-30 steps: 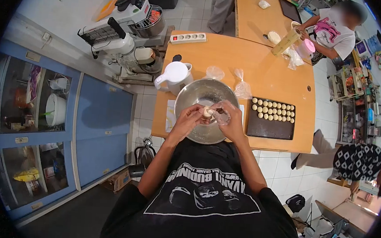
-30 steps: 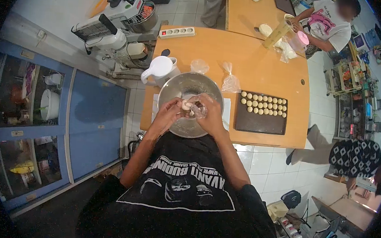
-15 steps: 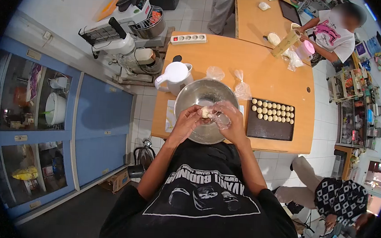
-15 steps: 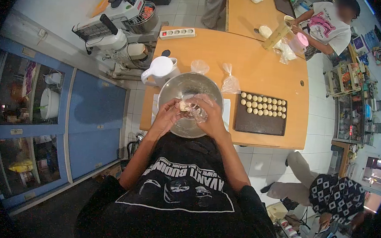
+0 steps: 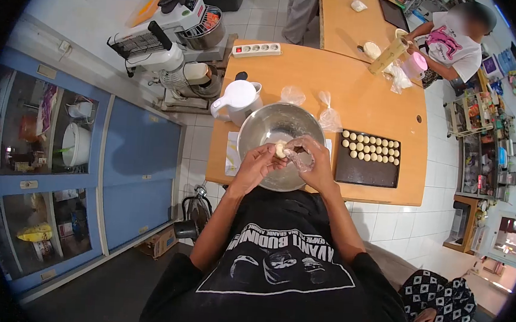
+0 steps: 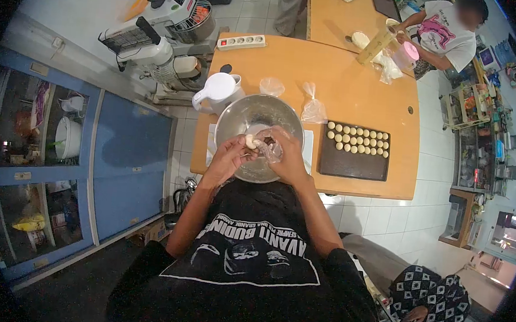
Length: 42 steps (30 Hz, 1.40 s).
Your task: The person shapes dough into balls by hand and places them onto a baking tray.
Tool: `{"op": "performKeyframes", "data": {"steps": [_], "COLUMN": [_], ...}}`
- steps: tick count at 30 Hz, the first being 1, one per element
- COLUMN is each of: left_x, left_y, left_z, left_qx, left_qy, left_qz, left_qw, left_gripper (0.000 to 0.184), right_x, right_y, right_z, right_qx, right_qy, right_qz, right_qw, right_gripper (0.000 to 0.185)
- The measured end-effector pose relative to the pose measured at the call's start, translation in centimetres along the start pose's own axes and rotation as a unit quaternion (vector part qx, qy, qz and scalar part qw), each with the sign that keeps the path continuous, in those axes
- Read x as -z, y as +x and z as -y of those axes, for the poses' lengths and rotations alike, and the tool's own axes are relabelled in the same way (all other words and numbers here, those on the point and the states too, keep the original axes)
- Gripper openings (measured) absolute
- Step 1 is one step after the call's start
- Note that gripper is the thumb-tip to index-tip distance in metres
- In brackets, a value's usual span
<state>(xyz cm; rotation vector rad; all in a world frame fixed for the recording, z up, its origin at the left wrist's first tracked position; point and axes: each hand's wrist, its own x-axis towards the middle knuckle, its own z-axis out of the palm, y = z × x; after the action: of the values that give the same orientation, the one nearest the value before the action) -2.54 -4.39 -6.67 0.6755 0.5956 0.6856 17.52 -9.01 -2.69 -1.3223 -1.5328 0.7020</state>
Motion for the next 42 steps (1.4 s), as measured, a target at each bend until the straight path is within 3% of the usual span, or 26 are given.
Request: {"op": "performKeyframes", "data": {"steps": [2,5,14,17,22,30,34,36,38,42], "left_x": [0.4,1.0,1.3,0.2,-0.3,-0.2,0.1,-0.7,-0.5,-0.9], "left_y": [-0.3,-0.7,-0.4,-0.1,0.1,-0.2,-0.1,-0.2,-0.3,-0.5], "left_z": [0.0,0.0,-0.2,-0.3,-0.6,-0.8,-0.8,-1.0,-0.9,-0.9], "left_qx": [-0.002,-0.008,-0.004,-0.017,-0.038,0.024,0.062,0.044,0.02,-0.045], "left_qy": [-0.002,0.008,0.038,0.046,0.029,0.058,0.056,0.036,0.02,-0.013], "left_qz": [-0.005,0.0,0.017,0.001,-0.021,-0.025,-0.005,-0.035,-0.031,-0.054], "left_qw": [1.0,1.0,0.999,0.999,0.999,0.998,0.996,0.998,0.999,0.997], "left_gripper": [0.037,0.036,0.036,0.037,0.039,0.039,0.04,0.036,0.033,0.028], "right_x": [0.1,1.4,0.5,0.7,0.6,1.7,1.0,0.9,1.1,0.6], "right_y": [-0.1,0.5,0.2,0.4,0.1,0.1,-0.8,-0.7,-0.6,-0.7], "right_z": [0.3,1.4,0.4,1.2,1.9,1.8,0.3,0.7,1.5,2.1], "right_qx": [-0.051,-0.015,0.036,-0.01,0.004,-0.001,0.05,0.05,0.005,0.022], "right_qy": [0.053,-0.003,-0.049,-0.013,0.001,0.002,-0.094,-0.111,0.004,0.012], "right_qz": [0.021,0.112,0.083,0.068,0.026,0.085,0.05,0.042,0.042,-0.023], "right_qw": [0.997,0.994,0.995,0.998,1.0,0.996,0.993,0.992,0.999,0.999], "right_gripper": [0.041,0.044,0.035,0.033,0.03,0.032,0.031,0.031,0.04,0.034]}}
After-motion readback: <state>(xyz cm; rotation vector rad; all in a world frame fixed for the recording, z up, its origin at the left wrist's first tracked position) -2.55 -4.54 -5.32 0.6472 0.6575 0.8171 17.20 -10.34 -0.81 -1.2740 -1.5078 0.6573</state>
